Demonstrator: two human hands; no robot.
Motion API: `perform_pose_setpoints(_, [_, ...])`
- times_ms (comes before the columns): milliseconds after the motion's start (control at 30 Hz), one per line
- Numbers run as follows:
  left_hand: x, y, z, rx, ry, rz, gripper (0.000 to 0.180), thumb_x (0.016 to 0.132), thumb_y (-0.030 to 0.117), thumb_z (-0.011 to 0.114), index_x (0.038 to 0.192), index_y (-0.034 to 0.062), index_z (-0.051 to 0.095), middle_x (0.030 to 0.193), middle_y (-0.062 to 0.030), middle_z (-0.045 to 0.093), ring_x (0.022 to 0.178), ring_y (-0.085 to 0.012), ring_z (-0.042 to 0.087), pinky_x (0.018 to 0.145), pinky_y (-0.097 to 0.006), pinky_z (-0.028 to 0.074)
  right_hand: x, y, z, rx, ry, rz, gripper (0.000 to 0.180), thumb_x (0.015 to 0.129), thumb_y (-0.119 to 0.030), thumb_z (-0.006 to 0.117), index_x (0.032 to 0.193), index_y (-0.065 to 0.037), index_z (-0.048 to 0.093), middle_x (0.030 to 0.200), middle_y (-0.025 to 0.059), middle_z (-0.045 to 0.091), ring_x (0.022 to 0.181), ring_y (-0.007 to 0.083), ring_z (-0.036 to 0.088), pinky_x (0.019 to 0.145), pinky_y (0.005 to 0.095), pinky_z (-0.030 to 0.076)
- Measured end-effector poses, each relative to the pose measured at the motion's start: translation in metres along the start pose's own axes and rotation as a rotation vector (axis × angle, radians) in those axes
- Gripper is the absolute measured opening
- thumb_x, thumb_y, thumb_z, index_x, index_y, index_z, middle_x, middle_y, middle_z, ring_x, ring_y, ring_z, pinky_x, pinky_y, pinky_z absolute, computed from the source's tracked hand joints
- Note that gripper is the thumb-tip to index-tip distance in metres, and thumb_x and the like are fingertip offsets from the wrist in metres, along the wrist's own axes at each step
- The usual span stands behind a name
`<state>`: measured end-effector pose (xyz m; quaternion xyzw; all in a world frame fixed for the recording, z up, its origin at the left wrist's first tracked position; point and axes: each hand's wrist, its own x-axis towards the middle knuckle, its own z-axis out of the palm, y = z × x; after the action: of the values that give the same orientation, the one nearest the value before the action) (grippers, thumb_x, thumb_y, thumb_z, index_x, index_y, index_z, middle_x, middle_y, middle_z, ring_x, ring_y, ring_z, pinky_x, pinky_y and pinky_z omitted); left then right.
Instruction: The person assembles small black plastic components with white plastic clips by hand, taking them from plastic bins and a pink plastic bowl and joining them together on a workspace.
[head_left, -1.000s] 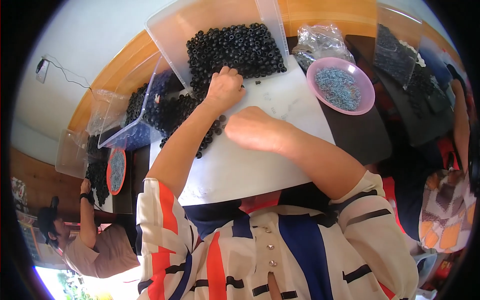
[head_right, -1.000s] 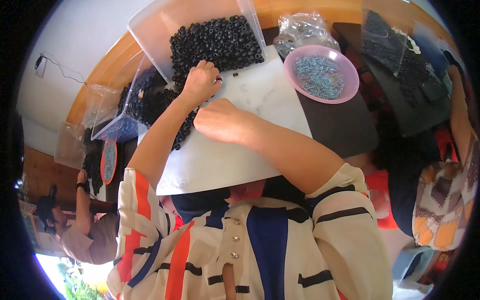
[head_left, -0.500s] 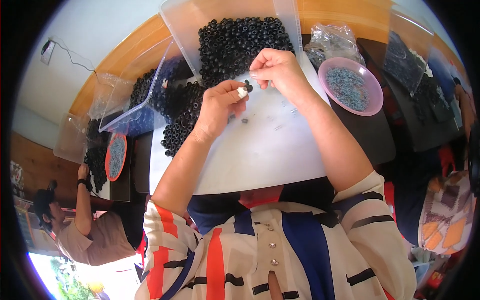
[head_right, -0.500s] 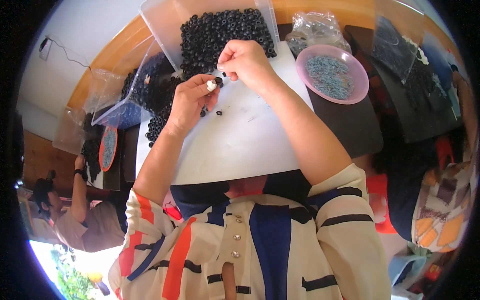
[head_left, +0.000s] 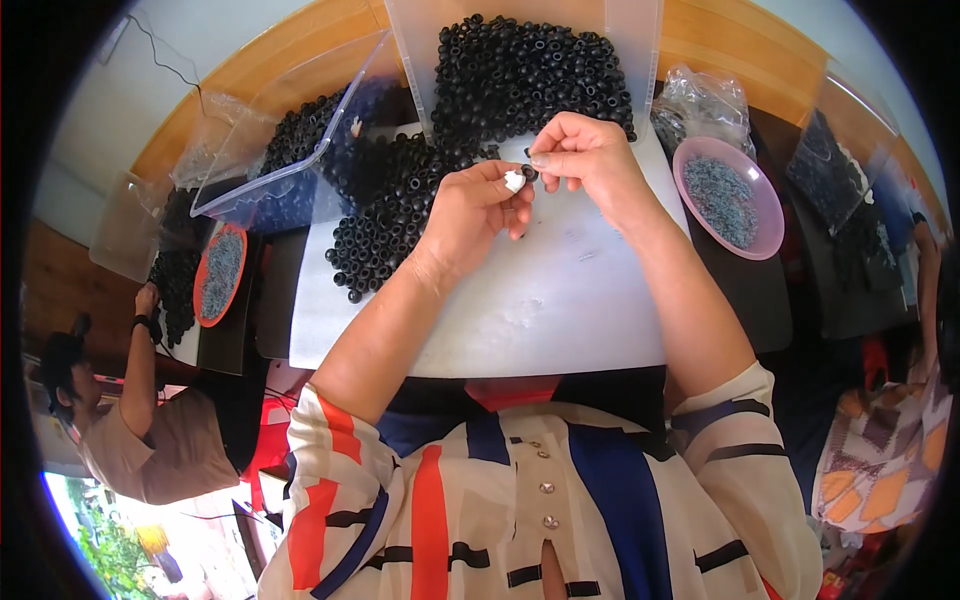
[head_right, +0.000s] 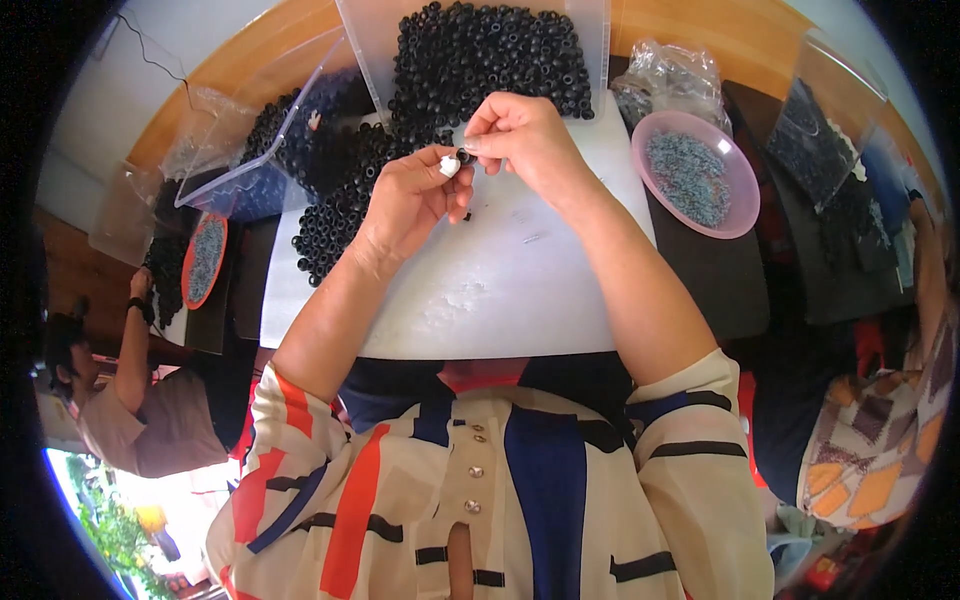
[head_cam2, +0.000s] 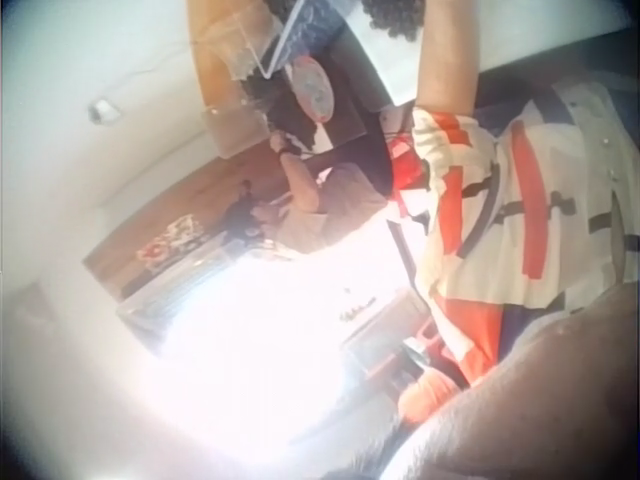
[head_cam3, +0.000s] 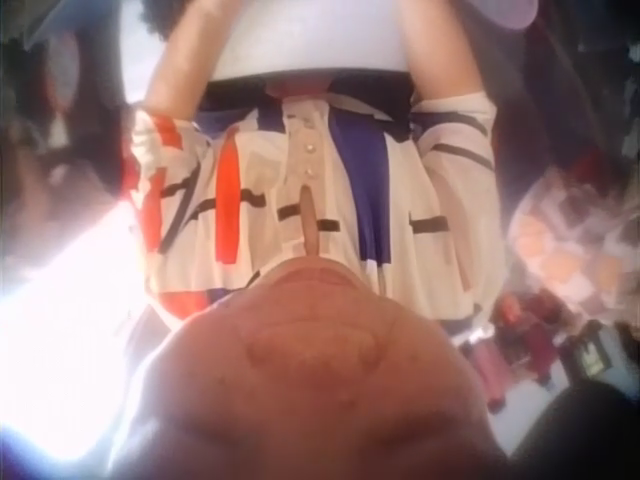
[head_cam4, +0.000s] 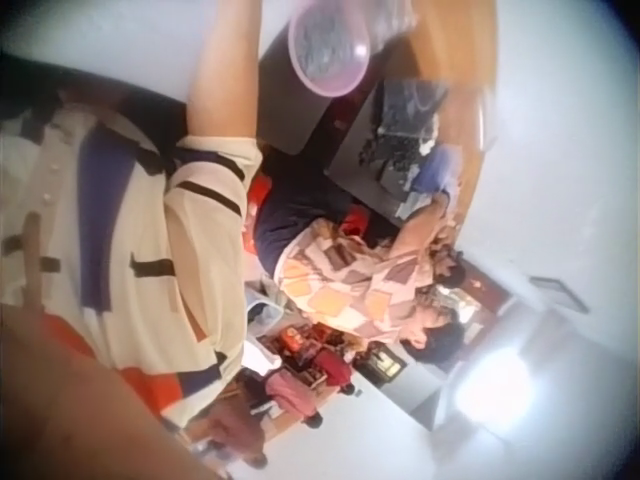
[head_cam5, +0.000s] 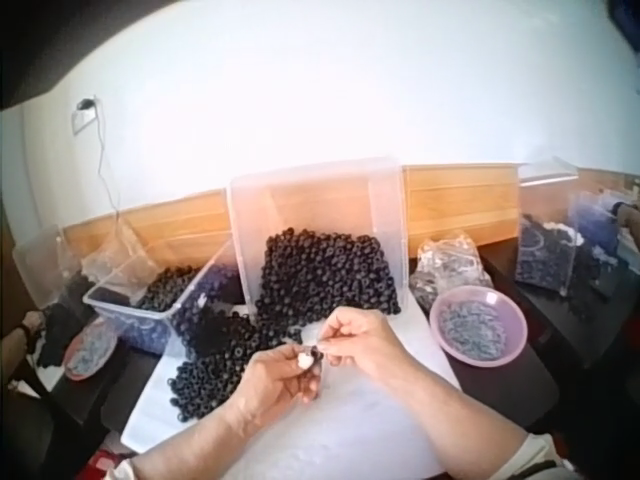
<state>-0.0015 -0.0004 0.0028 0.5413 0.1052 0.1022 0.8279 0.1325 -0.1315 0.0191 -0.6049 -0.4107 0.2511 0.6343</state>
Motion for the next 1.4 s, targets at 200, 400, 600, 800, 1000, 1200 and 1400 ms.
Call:
perform_pose_setpoints(200, [0.000,-0.002,-0.004,-0.015,-0.012,0.005,0.018,0.095,0.008,0.049,0.105,-0.0051,0.056,0.087,-0.0111,0.061,0.070,-0.0193,0.060,0.056,-0.030,0.047,-0.002,0.003,0.005,-0.014,-0.041,-0.037,0.005,0.083,-0.008,0.067,0.083,-0.006,0.063,0.070,-0.0017,0.061,0.063,0.0064,0.054,0.057,0.0219,0.037])
perform_pose_setpoints(400, [0.000,-0.003,-0.010,-0.057,0.001,0.014,0.017,0.094,0.008,0.053,0.103,-0.0049,0.058,0.085,-0.0113,0.062,0.069,-0.0202,0.061,0.056,-0.030,0.048,-0.005,0.005,0.010,-0.438,-0.037,-0.203,0.011,0.078,-0.003,0.070,0.084,-0.003,0.061,0.067,-0.0013,0.059,0.062,0.0056,0.052,0.057,0.0235,0.041])
perform_pose_setpoints(600, [-0.001,0.005,-0.011,0.053,-0.003,0.022,0.018,0.092,0.014,0.060,0.096,-0.0034,0.062,0.080,-0.0097,0.064,0.067,-0.0191,0.062,0.056,-0.029,0.048,-0.005,0.003,0.011,-0.358,-0.083,-0.266,0.014,0.074,-0.002,0.072,0.084,-0.004,0.061,0.065,-0.0018,0.058,0.061,0.0051,0.052,0.056,0.0228,0.039])
perform_pose_setpoints(800, [-0.004,0.011,-0.006,0.096,-0.023,0.046,0.019,0.092,0.014,0.060,0.097,-0.0043,0.063,0.080,-0.0098,0.064,0.067,-0.0181,0.061,0.056,-0.028,0.048,-0.007,0.001,0.014,-0.343,-0.010,-0.247,0.016,0.071,-0.005,0.069,0.081,-0.004,0.058,0.061,0.0042,0.059,0.055,0.0113,0.053,0.055,0.0272,0.043])
perform_pose_setpoints(1000, [-0.002,0.013,-0.013,0.114,0.186,0.125,0.016,0.092,0.009,0.060,0.098,-0.0061,0.062,0.081,-0.0104,0.064,0.063,-0.0158,0.059,0.053,-0.027,0.046,-0.006,0.006,0.017,-0.504,0.090,-0.308,0.016,0.072,-0.011,0.071,0.081,-0.005,0.060,0.063,0.0054,0.061,0.060,0.0199,0.061,0.056,0.0333,0.046])
perform_pose_setpoints(1200, [0.002,0.014,-0.021,0.081,0.225,0.170,0.016,0.092,0.006,0.058,0.102,-0.0063,0.061,0.084,-0.0109,0.063,0.064,-0.0158,0.059,0.053,-0.026,0.046,-0.018,0.006,0.032,-1.167,-0.312,-0.303,0.009,0.073,-0.011,0.066,0.080,-0.007,0.063,0.077,0.0071,0.064,0.071,0.0234,0.064,0.064,0.0357,0.049])
perform_pose_setpoints(1400, [0.001,0.013,-0.014,0.106,0.227,0.213,0.019,0.092,0.008,0.059,0.104,-0.0064,0.060,0.085,-0.0103,0.062,0.067,-0.0157,0.059,0.054,-0.026,0.047,-0.032,0.010,0.057,-1.358,-0.273,-0.519,0.012,0.076,-0.007,0.058,0.082,-0.004,0.067,0.086,0.0139,0.065,0.080,0.0303,0.064,0.069,0.0408,0.051])
